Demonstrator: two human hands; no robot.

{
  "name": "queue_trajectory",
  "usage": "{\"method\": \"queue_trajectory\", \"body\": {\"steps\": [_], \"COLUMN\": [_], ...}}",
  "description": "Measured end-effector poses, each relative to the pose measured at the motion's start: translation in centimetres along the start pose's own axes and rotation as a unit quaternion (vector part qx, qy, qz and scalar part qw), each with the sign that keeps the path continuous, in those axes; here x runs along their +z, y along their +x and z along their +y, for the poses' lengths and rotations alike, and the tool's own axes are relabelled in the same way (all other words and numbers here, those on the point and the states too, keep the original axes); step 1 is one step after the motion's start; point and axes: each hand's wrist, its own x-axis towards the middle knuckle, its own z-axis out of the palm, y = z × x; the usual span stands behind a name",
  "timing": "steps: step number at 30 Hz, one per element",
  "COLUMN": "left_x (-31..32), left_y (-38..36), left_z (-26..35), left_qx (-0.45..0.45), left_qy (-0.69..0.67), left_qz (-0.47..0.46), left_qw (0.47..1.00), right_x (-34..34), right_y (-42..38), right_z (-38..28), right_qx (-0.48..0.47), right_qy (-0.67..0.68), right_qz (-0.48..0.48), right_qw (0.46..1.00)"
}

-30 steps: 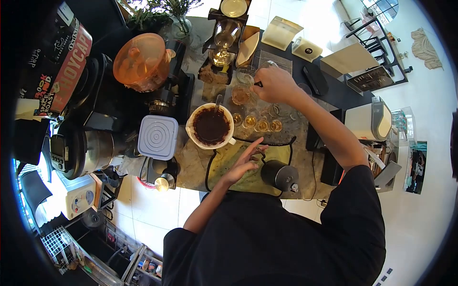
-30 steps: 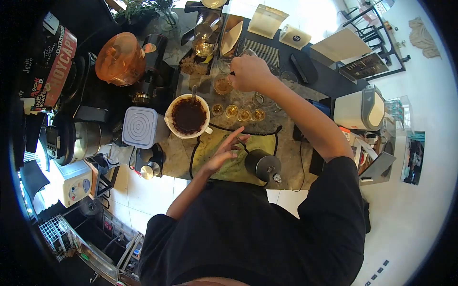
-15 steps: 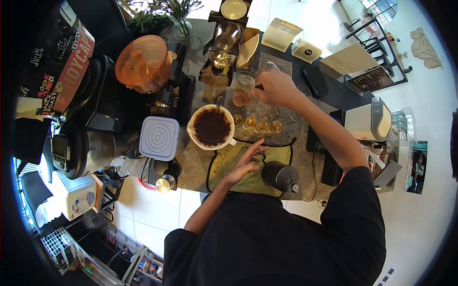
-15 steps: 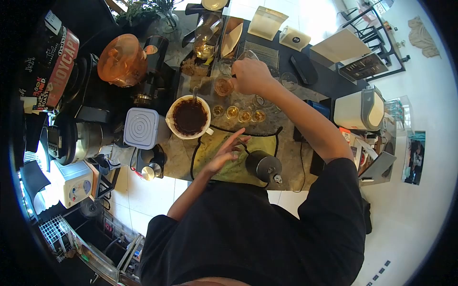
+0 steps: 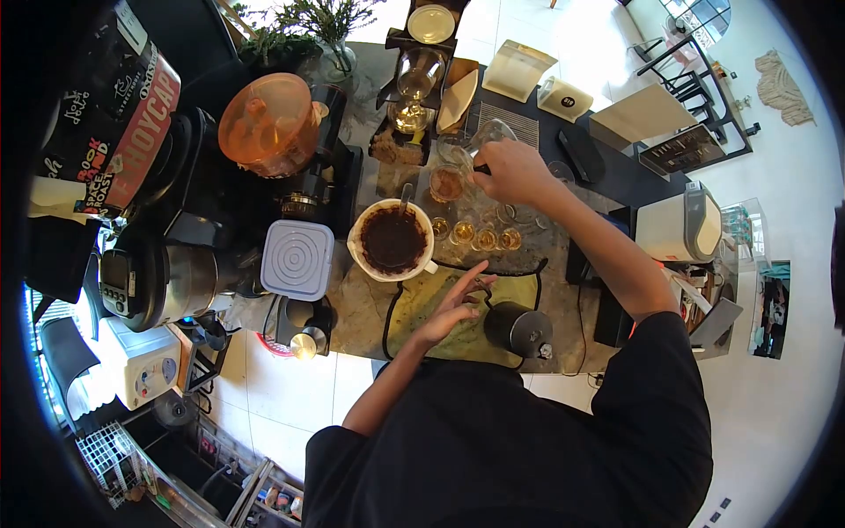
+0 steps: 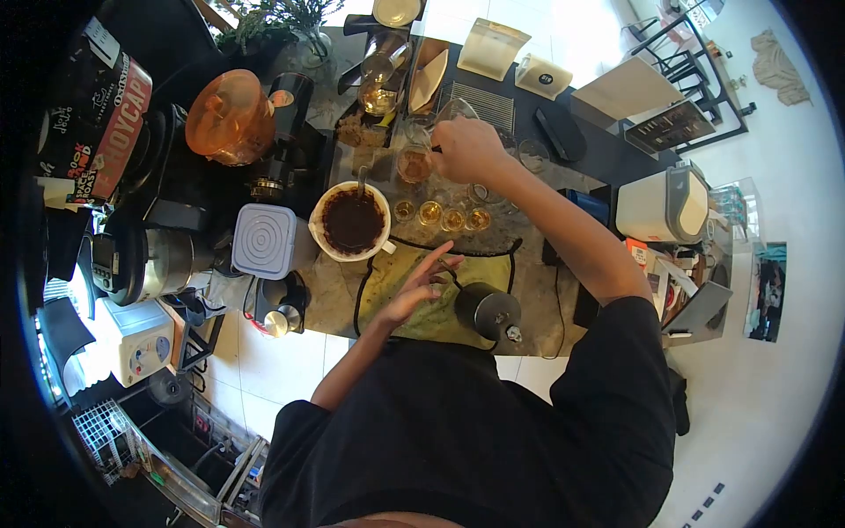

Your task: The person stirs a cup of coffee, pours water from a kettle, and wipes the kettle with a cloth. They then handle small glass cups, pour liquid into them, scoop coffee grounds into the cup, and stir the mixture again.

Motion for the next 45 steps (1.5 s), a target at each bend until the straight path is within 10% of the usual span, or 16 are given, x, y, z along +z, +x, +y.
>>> {"method": "queue_trajectory", "body": {"steps": [45], "left_x": [-0.1], "left_y": [-0.2], "left_z": [-0.3], "left_qx": [-0.001], "left_qy": [-0.012], "left_qz": [-0.014], "left_qw": [1.0], "right_x": [4.1], "right_y": [-2.9], "right_z": [0.1], "right_qx": [-0.077], "right_qy": [-0.063], "right_qz": [0.07], "right_qw": [0.993]}}
